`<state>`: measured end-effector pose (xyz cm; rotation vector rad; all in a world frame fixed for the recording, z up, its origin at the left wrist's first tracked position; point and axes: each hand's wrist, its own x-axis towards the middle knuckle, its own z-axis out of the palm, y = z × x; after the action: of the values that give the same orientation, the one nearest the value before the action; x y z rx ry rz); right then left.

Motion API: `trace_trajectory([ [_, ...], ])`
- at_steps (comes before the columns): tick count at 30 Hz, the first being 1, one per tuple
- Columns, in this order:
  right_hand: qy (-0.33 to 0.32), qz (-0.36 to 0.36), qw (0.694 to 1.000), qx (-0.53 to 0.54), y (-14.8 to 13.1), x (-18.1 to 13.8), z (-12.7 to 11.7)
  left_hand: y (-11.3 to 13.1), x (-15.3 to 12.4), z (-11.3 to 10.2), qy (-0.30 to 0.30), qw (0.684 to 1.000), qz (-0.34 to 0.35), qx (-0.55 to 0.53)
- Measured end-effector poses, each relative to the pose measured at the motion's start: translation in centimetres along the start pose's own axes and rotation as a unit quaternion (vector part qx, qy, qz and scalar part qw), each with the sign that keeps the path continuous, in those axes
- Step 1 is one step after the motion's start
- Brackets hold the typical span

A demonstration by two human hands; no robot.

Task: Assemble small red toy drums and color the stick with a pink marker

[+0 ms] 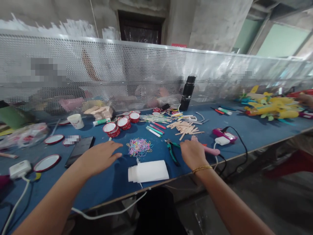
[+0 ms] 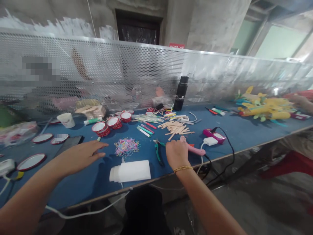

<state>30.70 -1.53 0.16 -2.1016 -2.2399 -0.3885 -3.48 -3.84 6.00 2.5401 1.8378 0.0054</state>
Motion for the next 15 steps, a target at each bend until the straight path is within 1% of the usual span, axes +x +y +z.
trace_trajectory([
  [3,-0.006,0.029,1.0,0.006,-0.4,1.2,-0.3,0.6,0.6,-0.4,-0.005,1.0,0.003,-0.008],
  [6,-0.009,0.035,0.999,0.009,-0.6,1.6,-0.5,0.6,1.2,-0.6,-0.009,1.0,-0.007,-0.003],
  [9,0.007,0.037,0.999,0.016,-1.0,0.7,-0.4,0.2,1.5,-0.7,-0.006,1.0,-0.008,0.008],
  [15,0.001,0.038,0.999,0.038,-2.1,-1.9,0.0,-0.1,2.0,-0.8,-0.013,1.0,-0.017,-0.011],
])
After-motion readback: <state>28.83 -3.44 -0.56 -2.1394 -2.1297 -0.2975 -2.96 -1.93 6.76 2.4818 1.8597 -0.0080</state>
